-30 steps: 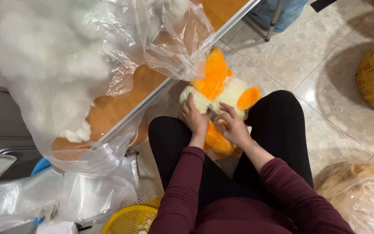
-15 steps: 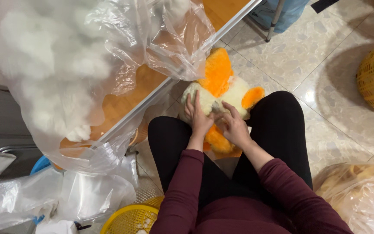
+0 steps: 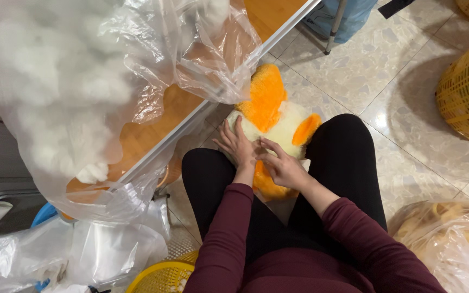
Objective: The person sits on the floor and stuffs white cotton-like filling into an orange plush toy. They repeatedly pull filling from a nearby plastic bag and press it into the opening of the toy, adjusting the shape with both hands.
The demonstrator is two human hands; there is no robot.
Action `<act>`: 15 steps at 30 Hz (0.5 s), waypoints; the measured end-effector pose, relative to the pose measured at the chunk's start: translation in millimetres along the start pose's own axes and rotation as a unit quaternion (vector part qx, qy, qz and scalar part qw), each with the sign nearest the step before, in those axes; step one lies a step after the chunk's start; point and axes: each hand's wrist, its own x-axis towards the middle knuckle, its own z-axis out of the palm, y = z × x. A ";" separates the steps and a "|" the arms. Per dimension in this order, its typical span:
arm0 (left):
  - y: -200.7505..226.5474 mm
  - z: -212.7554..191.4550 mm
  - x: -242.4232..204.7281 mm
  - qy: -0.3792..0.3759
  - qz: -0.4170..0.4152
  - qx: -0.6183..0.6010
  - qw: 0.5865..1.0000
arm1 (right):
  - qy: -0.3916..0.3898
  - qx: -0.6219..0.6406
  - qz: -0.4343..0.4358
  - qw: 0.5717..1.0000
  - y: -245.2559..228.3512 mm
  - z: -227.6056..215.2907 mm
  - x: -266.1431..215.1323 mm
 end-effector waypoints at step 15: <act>9.8 -44.0 -51.6 -0.078 -0.095 -0.154 0.980 | 0.169 0.027 0.065 0.983 23.7 5.0 3.8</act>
